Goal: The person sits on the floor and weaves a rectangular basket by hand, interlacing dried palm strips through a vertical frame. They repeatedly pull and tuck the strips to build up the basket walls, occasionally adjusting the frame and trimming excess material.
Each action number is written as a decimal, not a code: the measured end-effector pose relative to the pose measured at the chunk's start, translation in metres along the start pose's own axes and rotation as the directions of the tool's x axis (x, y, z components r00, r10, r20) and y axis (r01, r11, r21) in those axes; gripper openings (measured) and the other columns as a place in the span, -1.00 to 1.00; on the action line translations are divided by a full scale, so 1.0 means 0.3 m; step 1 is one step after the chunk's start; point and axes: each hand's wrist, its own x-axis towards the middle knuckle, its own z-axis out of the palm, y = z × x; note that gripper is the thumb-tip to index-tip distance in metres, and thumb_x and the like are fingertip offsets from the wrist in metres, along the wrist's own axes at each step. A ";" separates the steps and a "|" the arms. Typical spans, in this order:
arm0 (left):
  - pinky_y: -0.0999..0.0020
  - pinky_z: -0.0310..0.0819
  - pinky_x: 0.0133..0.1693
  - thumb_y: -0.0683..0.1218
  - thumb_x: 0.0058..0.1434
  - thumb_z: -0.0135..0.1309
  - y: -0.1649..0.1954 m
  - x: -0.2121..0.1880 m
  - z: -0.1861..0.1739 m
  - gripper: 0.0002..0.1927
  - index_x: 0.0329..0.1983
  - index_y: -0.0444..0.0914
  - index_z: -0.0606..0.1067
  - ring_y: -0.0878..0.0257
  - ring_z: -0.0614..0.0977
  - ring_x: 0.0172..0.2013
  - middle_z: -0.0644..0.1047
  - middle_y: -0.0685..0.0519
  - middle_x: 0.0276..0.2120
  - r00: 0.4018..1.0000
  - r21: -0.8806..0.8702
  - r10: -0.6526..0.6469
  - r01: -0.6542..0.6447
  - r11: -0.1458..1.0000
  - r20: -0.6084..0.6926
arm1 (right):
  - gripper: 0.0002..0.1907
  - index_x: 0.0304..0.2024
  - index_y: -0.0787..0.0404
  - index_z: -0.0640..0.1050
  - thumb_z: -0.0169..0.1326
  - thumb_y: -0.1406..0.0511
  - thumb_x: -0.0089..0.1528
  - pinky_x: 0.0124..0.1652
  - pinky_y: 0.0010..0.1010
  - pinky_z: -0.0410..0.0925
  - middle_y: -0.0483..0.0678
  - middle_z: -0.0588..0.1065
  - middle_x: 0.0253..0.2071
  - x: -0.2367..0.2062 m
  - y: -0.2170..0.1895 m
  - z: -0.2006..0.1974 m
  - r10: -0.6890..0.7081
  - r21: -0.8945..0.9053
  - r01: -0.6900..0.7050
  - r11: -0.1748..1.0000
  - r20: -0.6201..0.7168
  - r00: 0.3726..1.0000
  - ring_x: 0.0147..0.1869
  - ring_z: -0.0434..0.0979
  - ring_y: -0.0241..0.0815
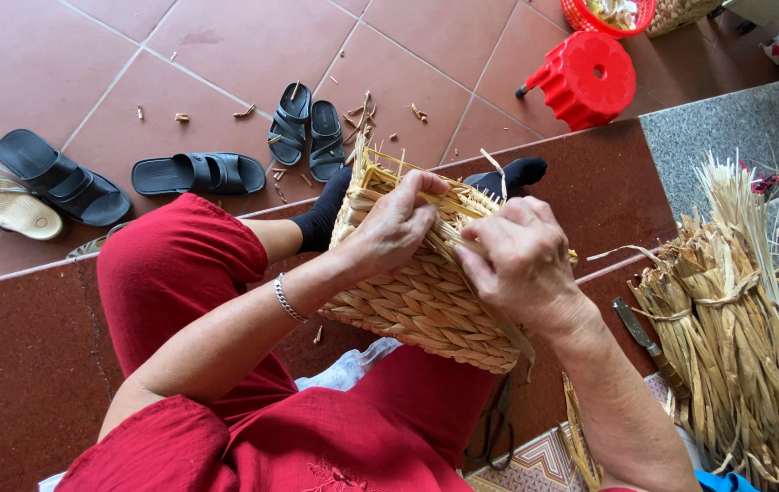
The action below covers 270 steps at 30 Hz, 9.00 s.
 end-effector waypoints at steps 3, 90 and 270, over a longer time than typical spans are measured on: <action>0.33 0.53 -0.25 -0.24 0.37 -0.06 0.008 -0.001 0.006 -0.75 0.11 -0.28 0.36 0.28 0.58 -0.37 0.58 -0.05 -0.40 0.990 0.000 0.110 -0.110 0.994 -0.093 | -0.78 -0.16 0.29 0.59 0.26 0.33 0.17 -0.13 -0.27 0.41 0.03 0.57 -0.33 -0.001 -0.044 -0.005 0.122 0.144 -0.141 0.980 0.136 0.983 -0.19 0.58 -0.09; 0.07 0.30 0.26 -0.16 0.12 0.01 0.160 0.022 0.140 -0.36 0.31 -0.43 0.31 -0.08 0.43 0.13 0.35 -0.18 0.16 0.672 0.618 0.511 -0.725 0.305 0.536 | -0.58 0.18 0.09 0.56 0.16 0.41 0.25 -0.03 -0.24 0.47 0.03 0.41 0.08 -0.381 0.113 0.151 0.324 -0.248 -0.405 0.880 -0.309 0.894 0.10 0.48 -0.03; 0.23 0.53 -0.08 -0.22 0.19 0.22 0.066 -0.052 -0.179 -0.70 -0.03 -0.25 0.46 0.03 0.59 -0.13 0.54 -0.04 -0.16 0.749 0.405 0.662 -0.616 0.675 0.035 | -0.84 -0.29 0.27 0.65 0.27 0.28 0.24 -0.32 -0.27 0.43 0.05 0.59 -0.34 0.039 -0.007 0.051 0.430 0.160 -0.429 0.889 0.031 0.902 -0.32 0.61 -0.07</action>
